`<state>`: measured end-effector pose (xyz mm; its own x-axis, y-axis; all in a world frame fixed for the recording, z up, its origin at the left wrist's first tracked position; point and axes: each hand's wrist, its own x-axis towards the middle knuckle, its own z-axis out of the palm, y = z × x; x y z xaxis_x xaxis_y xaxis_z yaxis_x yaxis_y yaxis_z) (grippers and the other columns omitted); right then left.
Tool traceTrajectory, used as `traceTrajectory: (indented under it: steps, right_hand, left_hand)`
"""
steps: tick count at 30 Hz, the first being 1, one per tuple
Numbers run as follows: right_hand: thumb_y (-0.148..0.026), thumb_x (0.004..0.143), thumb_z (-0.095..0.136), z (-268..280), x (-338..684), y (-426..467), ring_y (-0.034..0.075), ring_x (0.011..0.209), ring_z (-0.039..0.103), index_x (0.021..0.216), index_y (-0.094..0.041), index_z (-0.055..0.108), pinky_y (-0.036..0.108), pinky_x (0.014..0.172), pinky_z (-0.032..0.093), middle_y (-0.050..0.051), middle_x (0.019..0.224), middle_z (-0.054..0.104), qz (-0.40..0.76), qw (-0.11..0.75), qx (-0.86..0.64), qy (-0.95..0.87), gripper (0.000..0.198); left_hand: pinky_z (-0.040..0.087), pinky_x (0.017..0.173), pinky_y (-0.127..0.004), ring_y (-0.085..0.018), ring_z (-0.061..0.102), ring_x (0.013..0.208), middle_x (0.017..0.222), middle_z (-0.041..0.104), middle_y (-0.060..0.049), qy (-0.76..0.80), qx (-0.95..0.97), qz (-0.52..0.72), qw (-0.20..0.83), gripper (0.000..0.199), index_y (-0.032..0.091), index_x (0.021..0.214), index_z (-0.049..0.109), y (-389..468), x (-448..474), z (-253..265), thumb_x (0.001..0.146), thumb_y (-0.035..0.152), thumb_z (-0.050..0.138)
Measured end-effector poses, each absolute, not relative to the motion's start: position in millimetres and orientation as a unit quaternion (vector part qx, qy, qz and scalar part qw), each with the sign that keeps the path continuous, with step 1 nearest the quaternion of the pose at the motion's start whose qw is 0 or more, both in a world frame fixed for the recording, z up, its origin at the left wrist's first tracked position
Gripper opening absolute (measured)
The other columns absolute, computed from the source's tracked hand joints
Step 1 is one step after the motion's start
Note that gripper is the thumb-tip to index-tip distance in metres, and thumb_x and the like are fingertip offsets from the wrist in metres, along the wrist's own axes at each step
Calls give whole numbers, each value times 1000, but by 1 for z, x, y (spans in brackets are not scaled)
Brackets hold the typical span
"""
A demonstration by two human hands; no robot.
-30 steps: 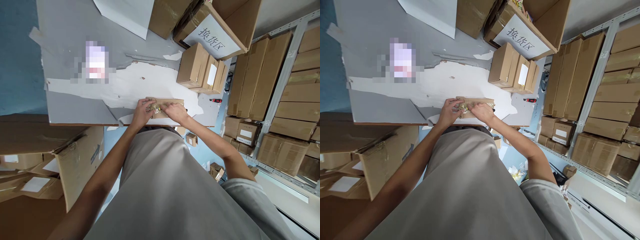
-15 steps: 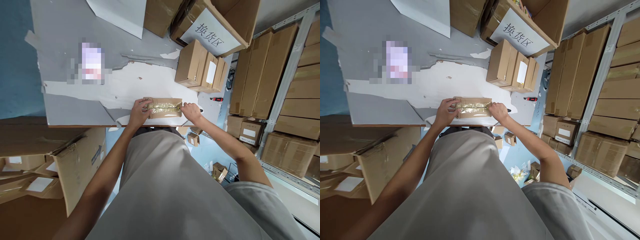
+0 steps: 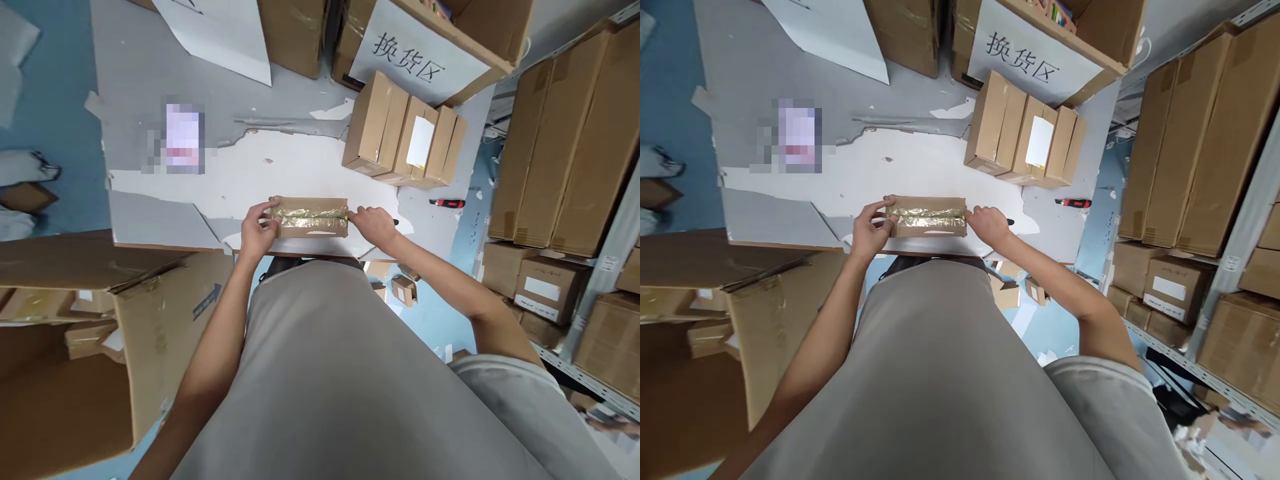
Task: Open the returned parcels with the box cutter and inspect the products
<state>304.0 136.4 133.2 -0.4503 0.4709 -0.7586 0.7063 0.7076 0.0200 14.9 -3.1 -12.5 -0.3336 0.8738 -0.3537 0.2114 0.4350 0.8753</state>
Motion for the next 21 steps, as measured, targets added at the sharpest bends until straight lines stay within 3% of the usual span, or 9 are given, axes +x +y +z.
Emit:
traceTrajectory:
  steps: [13, 18, 21]
  right_hand:
    - [-2, 111, 39, 120, 331, 132, 33, 119, 79, 148, -10, 70, 40, 92, 55, 26, 134, 78, -207, 318, 360, 852, 49]
    - [-28, 121, 47, 103, 369, 145, 32, 110, 81, 137, -19, 77, 36, 86, 51, 19, 124, 84, -275, 259, 353, 856, 35]
    - [-43, 121, 57, 76, 397, 146, 29, 99, 81, 111, -21, 80, 33, 81, 51, 11, 105, 86, -371, 129, 432, 812, 33]
  left_hand:
    - [68, 94, -38, -28, 75, 119, 156, 74, -15, 776, 353, 345, 393, 50, 23, 138, 76, 1, 33, -1, 94, 47, 76]
    - [66, 95, -38, -29, 76, 119, 150, 77, -15, 786, 332, 350, 388, 53, 22, 132, 77, -2, 30, -1, 87, 50, 80]
    - [63, 103, -39, -28, 75, 118, 145, 78, -13, 789, 308, 372, 380, 51, 22, 127, 77, -6, 25, -3, 83, 49, 82]
